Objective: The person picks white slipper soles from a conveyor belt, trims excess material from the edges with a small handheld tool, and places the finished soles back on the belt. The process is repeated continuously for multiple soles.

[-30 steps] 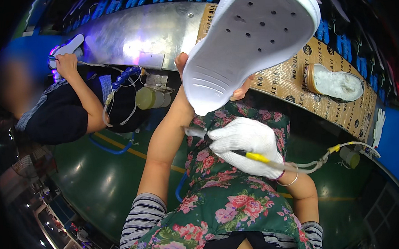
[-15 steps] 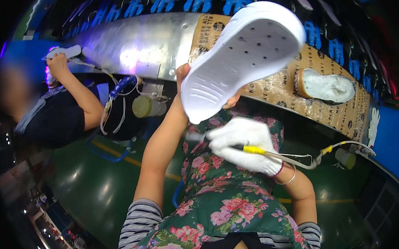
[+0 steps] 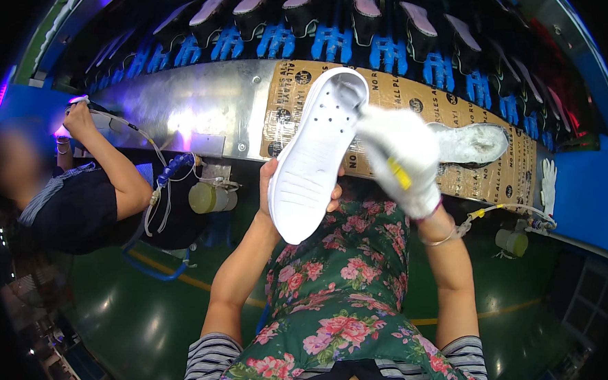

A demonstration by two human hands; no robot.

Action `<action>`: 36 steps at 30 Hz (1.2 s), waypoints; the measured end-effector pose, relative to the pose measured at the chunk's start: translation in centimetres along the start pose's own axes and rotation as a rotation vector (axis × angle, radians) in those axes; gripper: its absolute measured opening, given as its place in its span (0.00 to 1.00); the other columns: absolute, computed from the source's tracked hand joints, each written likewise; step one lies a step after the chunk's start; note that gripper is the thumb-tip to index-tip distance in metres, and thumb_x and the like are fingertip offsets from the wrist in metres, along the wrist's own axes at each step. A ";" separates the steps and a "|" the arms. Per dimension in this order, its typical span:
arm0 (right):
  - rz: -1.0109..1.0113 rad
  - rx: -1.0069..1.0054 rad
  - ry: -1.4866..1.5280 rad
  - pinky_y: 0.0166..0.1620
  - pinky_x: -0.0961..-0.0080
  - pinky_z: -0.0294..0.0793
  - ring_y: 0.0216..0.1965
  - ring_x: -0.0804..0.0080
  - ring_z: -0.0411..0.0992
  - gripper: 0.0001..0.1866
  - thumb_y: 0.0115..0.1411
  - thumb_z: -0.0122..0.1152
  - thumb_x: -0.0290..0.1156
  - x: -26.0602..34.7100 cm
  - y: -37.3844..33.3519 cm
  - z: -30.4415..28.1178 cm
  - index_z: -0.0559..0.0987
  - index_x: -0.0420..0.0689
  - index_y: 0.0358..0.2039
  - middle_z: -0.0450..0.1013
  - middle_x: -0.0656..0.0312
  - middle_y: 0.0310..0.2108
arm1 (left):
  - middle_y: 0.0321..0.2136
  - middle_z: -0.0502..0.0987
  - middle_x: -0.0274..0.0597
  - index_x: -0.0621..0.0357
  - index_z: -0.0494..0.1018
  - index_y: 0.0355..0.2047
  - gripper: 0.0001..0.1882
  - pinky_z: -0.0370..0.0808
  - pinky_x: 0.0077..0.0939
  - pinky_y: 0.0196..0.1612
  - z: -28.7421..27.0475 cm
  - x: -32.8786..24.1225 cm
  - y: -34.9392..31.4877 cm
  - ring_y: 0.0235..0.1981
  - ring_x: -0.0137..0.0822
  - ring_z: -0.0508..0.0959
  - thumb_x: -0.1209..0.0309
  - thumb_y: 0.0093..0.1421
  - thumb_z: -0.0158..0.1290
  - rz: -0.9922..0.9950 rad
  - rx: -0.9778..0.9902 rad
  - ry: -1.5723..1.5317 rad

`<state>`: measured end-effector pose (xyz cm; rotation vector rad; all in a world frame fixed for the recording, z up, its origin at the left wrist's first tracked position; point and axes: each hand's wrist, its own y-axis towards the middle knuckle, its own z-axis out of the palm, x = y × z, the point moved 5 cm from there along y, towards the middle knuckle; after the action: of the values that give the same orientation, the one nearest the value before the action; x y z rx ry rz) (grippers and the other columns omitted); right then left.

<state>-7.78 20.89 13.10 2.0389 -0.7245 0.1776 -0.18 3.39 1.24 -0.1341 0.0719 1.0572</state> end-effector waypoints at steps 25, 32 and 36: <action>0.365 0.407 0.984 0.41 0.69 0.80 0.37 0.62 0.83 0.07 0.51 0.78 0.23 7.8 -4.6 2.1 0.87 0.45 0.30 0.86 0.54 0.39 | 0.54 0.74 0.65 0.65 0.61 0.70 0.58 0.76 0.44 0.38 3.0 -5.2 3.4 0.44 0.57 0.78 0.30 0.52 0.57 -0.179 0.349 0.257; 0.833 -0.174 1.350 0.47 0.68 0.82 0.43 0.58 0.83 0.08 0.49 0.74 0.16 1.9 -9.6 -2.6 0.86 0.37 0.31 0.84 0.43 0.43 | 0.61 0.61 0.77 0.68 0.45 0.75 0.69 0.82 0.68 0.49 10.5 -6.8 2.3 0.50 0.69 0.78 0.44 0.47 0.74 0.019 0.501 0.335; 1.107 -0.338 1.191 0.48 0.73 0.82 0.45 0.66 0.81 0.09 0.54 0.68 0.15 0.8 -12.6 -4.1 0.86 0.35 0.36 0.83 0.47 0.46 | 0.70 0.50 0.76 0.61 0.38 0.78 0.69 0.80 0.75 0.51 18.9 -6.9 4.2 0.54 0.76 0.74 0.53 0.52 0.76 -0.148 0.736 0.344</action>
<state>0.49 28.81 6.45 0.7237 -0.8762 1.5878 -7.28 2.17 20.45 0.3434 0.7416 0.7962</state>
